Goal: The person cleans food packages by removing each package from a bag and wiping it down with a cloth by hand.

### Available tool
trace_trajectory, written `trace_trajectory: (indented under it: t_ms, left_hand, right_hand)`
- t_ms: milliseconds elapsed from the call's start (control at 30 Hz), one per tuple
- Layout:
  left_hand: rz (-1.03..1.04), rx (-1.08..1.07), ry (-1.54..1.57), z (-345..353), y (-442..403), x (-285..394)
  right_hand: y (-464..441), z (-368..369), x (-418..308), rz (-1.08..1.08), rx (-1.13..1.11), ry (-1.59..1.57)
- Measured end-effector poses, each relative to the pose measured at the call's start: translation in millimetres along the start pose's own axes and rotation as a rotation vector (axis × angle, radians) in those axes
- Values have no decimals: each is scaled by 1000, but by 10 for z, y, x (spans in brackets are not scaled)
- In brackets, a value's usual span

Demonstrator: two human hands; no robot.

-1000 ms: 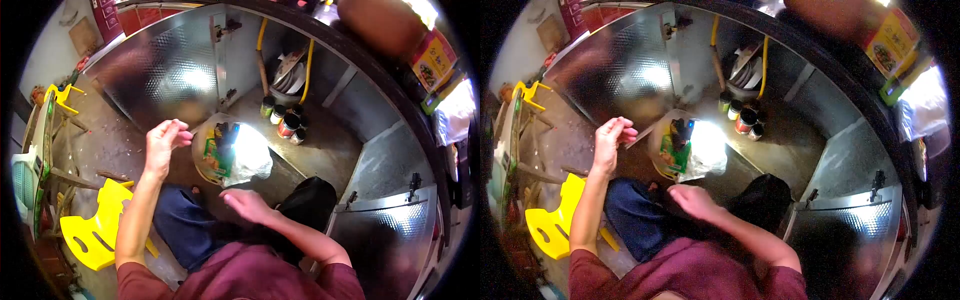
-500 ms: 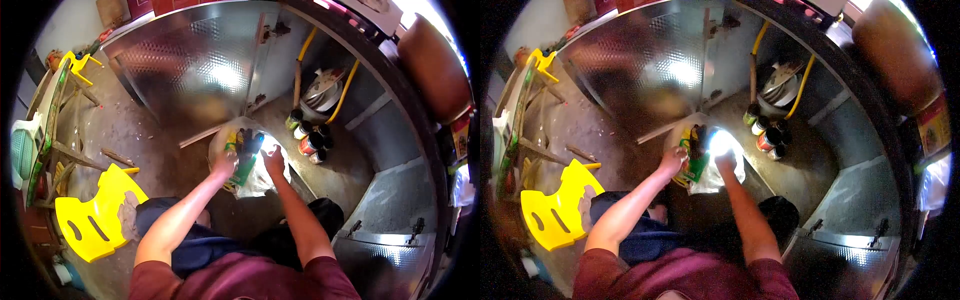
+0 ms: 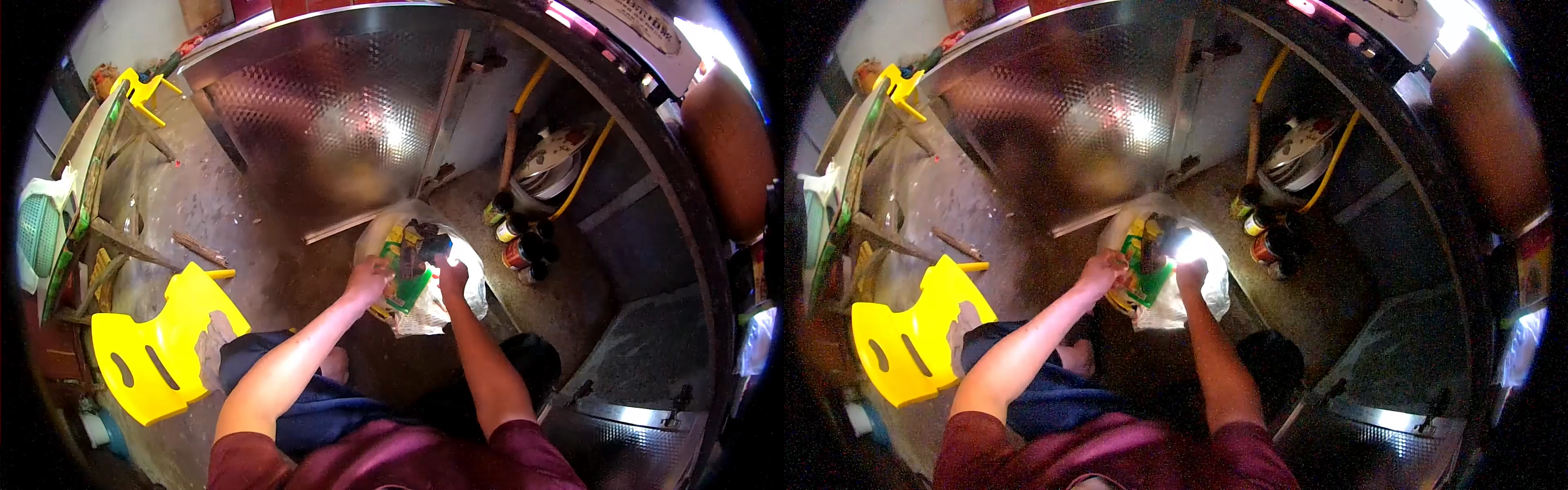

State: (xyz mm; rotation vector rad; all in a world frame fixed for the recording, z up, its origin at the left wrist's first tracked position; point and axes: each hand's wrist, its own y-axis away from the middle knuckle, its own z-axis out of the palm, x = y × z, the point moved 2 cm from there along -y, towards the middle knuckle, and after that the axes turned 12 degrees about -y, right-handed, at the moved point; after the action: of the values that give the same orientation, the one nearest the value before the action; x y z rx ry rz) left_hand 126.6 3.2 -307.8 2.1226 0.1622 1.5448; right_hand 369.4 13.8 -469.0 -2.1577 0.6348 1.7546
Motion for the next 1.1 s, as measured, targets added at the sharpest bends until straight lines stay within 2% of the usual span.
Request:
trace_trajectory:
  t_ms: [67,133,233,300,367,400,467,500,533,567,633,700,767,867,900,967,1067,1100]
  left_hand:
    - [24,65,-52,-36,44,84]
    - [107,112,-36,-93,228,297]
    - [326,328,-204,-158,482,549]
    - [436,598,-306,-358,763,717]
    - [415,600,-90,-669,1000,862]
    - [424,630,4,-852,1133,906]
    - [491,716,187,-1288,1337,898]
    - [541,771,270,-1547,1474,848]
    - [419,830,268,-1793,1732,849]
    - [297,883,269,-2056,2005,826]
    - [477,962,350,-2686,2230,428]
    - [535,991,425,-3143,2447,52]
    - [361,1024,388,-3480,2509,-492]
    - [99,1003,455,-3762,2221,-1615]
    - [72,973,525,-3784,2085,-1902]
    - [-38,1004,631,-3678,2027,-1989]
    - [-164,1126,130,-3925,1781,-2280]
    - [-182,1105,130,-3986,1690,-2403]
  right_hand:
    - [203,69,42,28,-69,-145]
    - [547,170,-265,60,-114,-177]
    - [1171,334,-1544,4,-111,-174]
    - [1362,559,-2048,-113,-123,-194]
    - [1602,620,-2733,-156,-293,-332]
    - [1677,656,-2936,-293,-407,-216]
    - [1796,783,-3085,-611,-582,-199]
    - [1915,785,-3241,-470,-679,-277]
    - [1983,799,-3304,-488,-721,-306]
    - [2099,768,-3434,-346,-730,-441]
    - [2084,745,-3256,-320,-719,-460]
    - [2012,714,-2872,-136,-692,-413]
    - [2077,589,-2736,4,-654,-395]
    - [2115,464,-2517,66,-665,-295]
    - [2117,427,-2443,83,-670,-278]
    - [2105,362,-2294,115,-678,-252]
    - [2092,266,-2072,154,-666,-260]
    - [2104,235,-2003,169,-665,-249]
